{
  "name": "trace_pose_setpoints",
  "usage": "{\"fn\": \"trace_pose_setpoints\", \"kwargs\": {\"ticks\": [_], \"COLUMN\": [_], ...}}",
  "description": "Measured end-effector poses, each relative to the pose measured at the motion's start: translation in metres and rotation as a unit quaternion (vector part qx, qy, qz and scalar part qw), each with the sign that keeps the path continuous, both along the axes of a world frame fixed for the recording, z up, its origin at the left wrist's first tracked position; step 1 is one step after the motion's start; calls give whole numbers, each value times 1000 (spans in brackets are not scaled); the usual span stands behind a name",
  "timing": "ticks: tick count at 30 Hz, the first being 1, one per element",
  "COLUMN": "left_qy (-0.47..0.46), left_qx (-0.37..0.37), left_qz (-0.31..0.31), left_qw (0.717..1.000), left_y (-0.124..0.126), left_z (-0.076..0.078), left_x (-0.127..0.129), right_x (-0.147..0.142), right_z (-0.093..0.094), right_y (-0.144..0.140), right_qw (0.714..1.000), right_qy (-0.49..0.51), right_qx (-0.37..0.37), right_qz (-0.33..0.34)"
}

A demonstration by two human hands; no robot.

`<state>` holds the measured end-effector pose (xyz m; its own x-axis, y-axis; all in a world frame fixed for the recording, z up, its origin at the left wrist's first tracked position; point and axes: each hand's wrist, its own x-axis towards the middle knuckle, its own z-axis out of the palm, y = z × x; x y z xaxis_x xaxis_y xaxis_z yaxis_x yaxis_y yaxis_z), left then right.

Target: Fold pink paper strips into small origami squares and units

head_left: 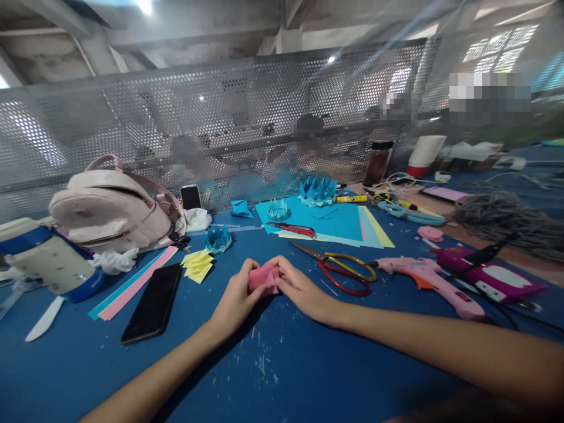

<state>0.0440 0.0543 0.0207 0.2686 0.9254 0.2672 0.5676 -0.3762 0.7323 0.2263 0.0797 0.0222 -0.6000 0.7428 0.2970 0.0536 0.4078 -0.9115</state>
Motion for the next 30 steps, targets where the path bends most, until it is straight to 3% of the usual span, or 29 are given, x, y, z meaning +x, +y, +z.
{"fn": "trace_pose_setpoints", "kwargs": {"ticks": [8,11,16,20,23,30], "left_qy": [-3,-14,-36,-12,39,175], "left_qx": [-14,-23,-18,-2,13,13], "left_qz": [-24,-47,-13,24,39,37], "left_qw": [1000,999,999,1000,998,984], "left_y": [-3,-1,17,46,78,157], "left_z": [1,3,-5,-9,-5,8], "left_x": [0,-2,-14,-32,-42,-41], "right_x": [2,1,-3,-3,-2,1], "right_z": [2,-3,-13,-14,-13,-11], "right_y": [-4,1,6,7,7,5], "right_qw": [997,998,998,994,994,996], "right_qy": [-52,-45,22,52,51,42], "right_qx": [49,27,-5,-21,-16,-3], "right_qz": [-1,-27,-54,-97,-93,-79]}}
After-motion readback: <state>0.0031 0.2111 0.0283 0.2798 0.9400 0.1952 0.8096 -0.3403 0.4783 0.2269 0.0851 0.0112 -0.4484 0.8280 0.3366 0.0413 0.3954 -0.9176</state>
